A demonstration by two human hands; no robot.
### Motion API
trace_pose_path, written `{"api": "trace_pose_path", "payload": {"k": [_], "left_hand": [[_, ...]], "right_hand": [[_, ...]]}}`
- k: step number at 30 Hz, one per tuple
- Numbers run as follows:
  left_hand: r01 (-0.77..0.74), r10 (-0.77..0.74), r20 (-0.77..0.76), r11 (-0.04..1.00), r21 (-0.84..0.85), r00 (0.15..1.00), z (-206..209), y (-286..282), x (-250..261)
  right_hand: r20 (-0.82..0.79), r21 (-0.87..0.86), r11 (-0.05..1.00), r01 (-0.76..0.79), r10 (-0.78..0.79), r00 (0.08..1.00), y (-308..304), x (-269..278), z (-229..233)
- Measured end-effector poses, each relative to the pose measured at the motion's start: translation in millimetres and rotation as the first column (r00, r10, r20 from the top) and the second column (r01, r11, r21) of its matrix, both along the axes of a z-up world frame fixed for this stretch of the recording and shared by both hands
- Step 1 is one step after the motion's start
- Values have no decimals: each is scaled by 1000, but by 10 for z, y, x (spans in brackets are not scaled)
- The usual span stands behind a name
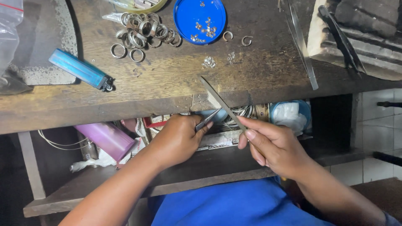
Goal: File small metal rings while holding them with pliers at a workbench
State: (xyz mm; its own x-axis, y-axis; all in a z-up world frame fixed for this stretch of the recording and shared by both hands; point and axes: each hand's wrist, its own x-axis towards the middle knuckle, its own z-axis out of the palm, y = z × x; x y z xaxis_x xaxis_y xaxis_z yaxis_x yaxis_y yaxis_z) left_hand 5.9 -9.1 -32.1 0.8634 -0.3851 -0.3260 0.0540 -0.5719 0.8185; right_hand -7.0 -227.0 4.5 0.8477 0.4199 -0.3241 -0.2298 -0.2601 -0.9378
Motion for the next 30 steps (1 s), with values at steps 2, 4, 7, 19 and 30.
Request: {"api": "trace_pose_path", "payload": {"k": [2,4,7,19,30], "left_hand": [[2,-2,-13,1000,1,1000,19,3,0],[6,-6,-31,1000,-4,1000,18,7,2],[14,-13,-55,1000,8,998,-6,18,14],[4,-3,-54,1000,9,999,-14,12,1],[-76,71,-246,997,-10,967,210,3,110]], "right_hand": [[-9,-4,1000,-4,4,1000,-22,-14,28],[-22,-13,1000,-7,7,1000,-83,-61,55],[60,-57,998,-41,44,997,-216,-168,77],[6,-87,996,2,-1,1000,-34,-12,98],[131,-41,998,-44,49,990,10,154,141]]}}
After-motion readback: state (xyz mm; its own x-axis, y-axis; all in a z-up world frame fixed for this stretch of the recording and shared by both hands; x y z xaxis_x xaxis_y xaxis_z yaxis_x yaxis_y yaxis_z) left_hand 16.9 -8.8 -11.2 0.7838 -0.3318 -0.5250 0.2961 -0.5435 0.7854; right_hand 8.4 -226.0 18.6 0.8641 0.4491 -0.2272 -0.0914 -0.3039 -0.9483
